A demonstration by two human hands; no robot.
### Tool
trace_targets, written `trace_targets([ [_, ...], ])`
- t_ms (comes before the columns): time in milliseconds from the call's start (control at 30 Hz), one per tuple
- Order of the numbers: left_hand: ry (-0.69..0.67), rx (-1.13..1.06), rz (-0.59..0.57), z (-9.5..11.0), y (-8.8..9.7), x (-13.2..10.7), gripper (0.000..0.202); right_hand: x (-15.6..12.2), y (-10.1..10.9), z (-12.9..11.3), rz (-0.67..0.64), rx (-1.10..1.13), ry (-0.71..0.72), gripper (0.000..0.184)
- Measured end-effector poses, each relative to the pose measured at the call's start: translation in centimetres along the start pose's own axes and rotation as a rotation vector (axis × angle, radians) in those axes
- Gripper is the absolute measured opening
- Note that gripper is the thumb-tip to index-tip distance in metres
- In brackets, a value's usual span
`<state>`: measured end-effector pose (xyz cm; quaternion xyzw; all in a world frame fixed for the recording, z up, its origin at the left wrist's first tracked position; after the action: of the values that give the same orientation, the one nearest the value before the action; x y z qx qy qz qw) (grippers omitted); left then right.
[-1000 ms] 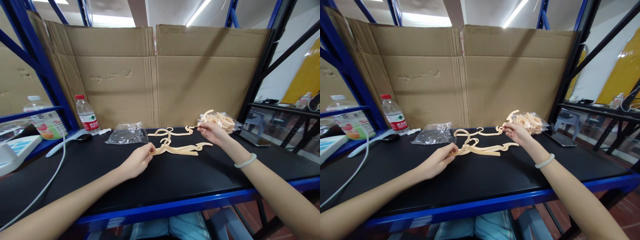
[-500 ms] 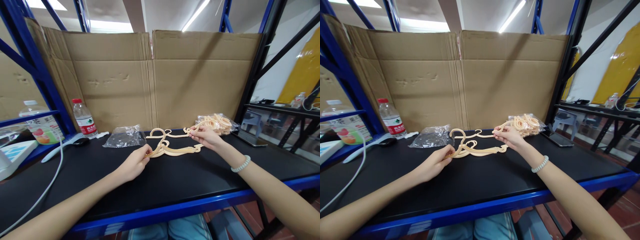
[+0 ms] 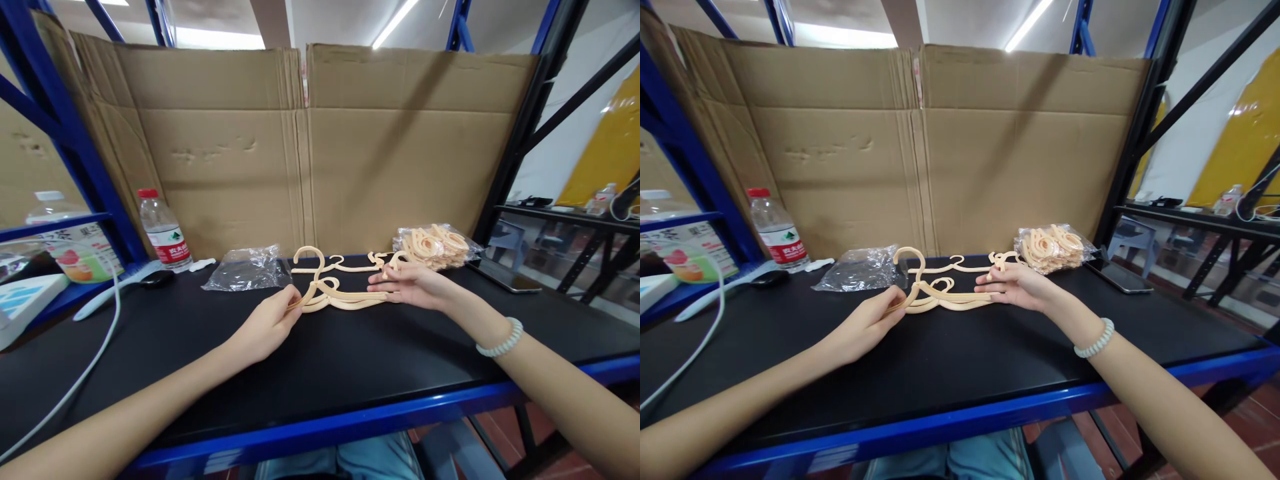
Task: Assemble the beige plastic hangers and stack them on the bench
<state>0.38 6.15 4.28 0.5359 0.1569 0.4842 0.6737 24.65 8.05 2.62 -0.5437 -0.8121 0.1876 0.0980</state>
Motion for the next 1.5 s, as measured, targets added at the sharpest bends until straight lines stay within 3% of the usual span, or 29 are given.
trace_targets([
  [133, -0.007, 0.024, 0.013, 0.0, 0.0, 0.0, 0.012, -0.7, -0.2, 0.9, -0.044, 0.003, -0.109, 0.02],
  [300, -0.023, 0.033, 0.015, 0.2, -0.1, -0.1, 0.011, -0.9, -0.4, 1.3, -0.054, -0.026, -0.148, 0.016],
  [700, -0.036, 0.078, 0.048, 0.8, 0.4, -0.1, 0.012, -0.5, -0.4, 1.7, -0.055, -0.059, -0.117, 0.018],
  [1100, -0.019, 0.12, 0.1, 0.7, 0.1, -0.4, 0.007, -0.3, -0.1, 1.9, 0.025, -0.112, -0.089, 0.018],
  [1500, -0.093, 0.216, 0.179, 1.3, 0.3, -0.8, 0.019, 0.0, 0.3, 2.4, -0.012, -0.12, -0.059, 0.021],
])
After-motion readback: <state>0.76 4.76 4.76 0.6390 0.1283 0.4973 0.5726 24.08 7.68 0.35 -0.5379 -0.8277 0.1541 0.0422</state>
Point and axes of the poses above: each hand's wrist, its own x-axis towards the middle knuckle, its own y-axis out of the back of the hand, z = x × y, the point moved 8 cm from there along x, towards the middle knuckle, and after that the axes turned 9 degrees about x, right-handed, at the moved point
